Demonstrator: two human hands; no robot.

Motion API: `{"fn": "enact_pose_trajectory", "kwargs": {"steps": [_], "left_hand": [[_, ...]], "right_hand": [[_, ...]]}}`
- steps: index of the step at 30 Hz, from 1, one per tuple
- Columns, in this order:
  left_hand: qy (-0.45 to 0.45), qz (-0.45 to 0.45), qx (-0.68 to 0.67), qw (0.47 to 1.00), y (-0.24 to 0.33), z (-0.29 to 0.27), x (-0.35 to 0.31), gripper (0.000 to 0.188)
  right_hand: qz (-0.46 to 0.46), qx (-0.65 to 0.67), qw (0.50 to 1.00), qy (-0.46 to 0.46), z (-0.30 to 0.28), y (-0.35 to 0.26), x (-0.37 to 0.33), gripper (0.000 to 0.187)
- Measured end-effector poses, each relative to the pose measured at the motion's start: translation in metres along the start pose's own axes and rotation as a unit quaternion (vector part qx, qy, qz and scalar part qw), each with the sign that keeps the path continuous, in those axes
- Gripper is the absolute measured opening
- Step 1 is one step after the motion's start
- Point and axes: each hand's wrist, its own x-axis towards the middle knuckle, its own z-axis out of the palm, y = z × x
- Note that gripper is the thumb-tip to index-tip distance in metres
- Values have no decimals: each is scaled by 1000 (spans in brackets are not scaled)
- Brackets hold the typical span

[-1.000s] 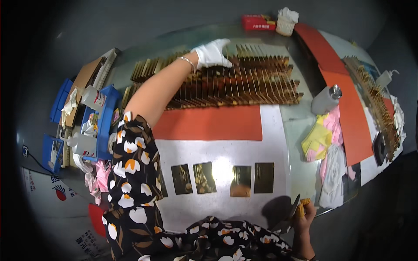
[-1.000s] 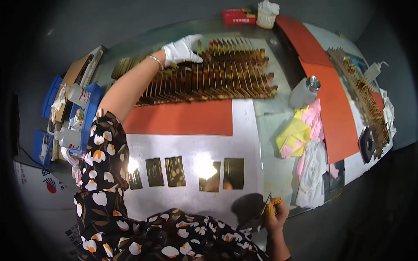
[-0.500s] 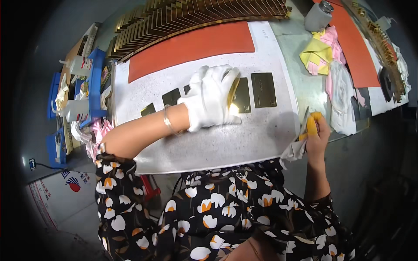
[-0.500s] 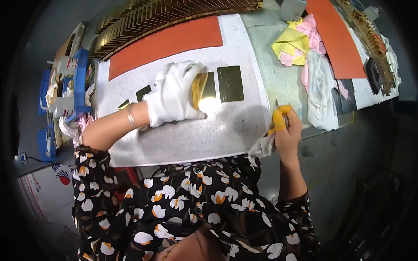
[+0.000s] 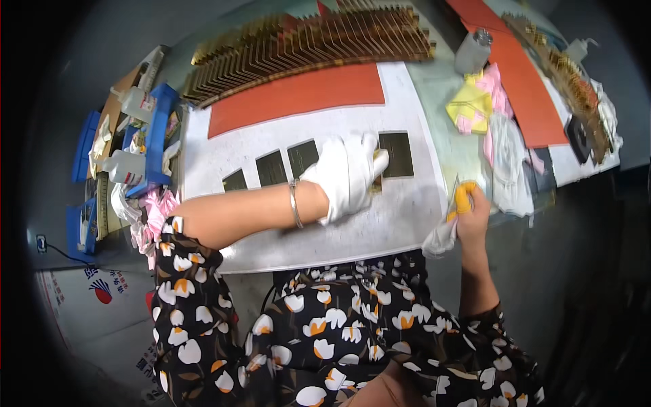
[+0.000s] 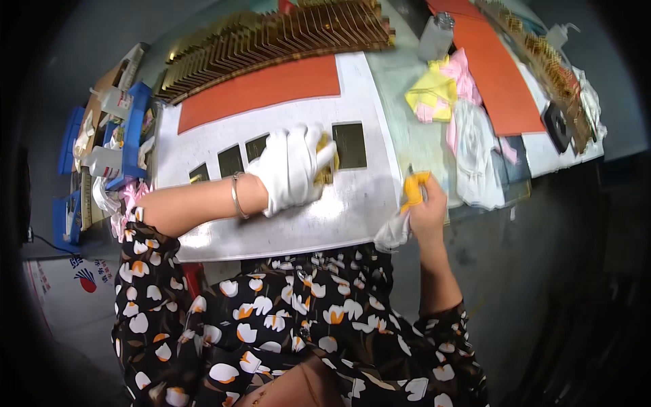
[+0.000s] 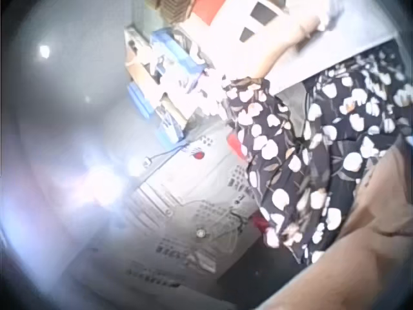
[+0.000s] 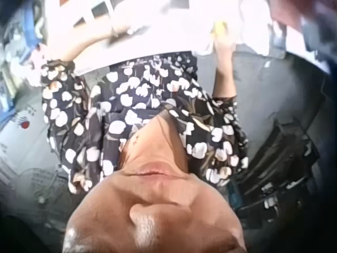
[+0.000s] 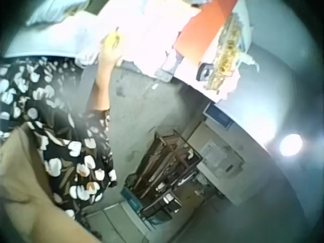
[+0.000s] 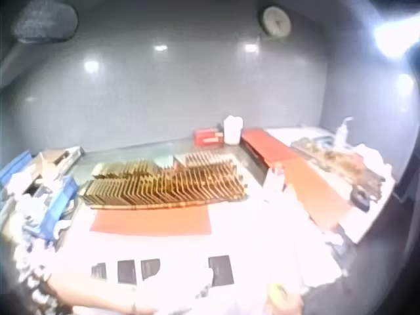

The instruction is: The person wipes rectangular metal plates with a yellow cloth, then places them into a stack on a red mat. They repeat this process, occasionally picking up a bottle to apply liquid to the cloth before continuing to wipe and stack the plates.

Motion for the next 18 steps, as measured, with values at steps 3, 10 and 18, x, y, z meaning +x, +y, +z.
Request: {"fn": "enact_pose_trajectory", "kwargs": {"steps": [3, 10, 18], "left_hand": [[33, -35, -58, 997, -2, 5, -4, 57], [116, -39, -267, 956, -44, -21, 6, 72], [217, -123, -151, 957, -219, -101, 96, 85]], "right_hand": [[47, 79, 996, -6, 0, -5, -8, 11], [24, 23, 999, -7, 1, -5, -1, 10], [58, 21, 998, -9, -3, -2, -4, 12]]}}
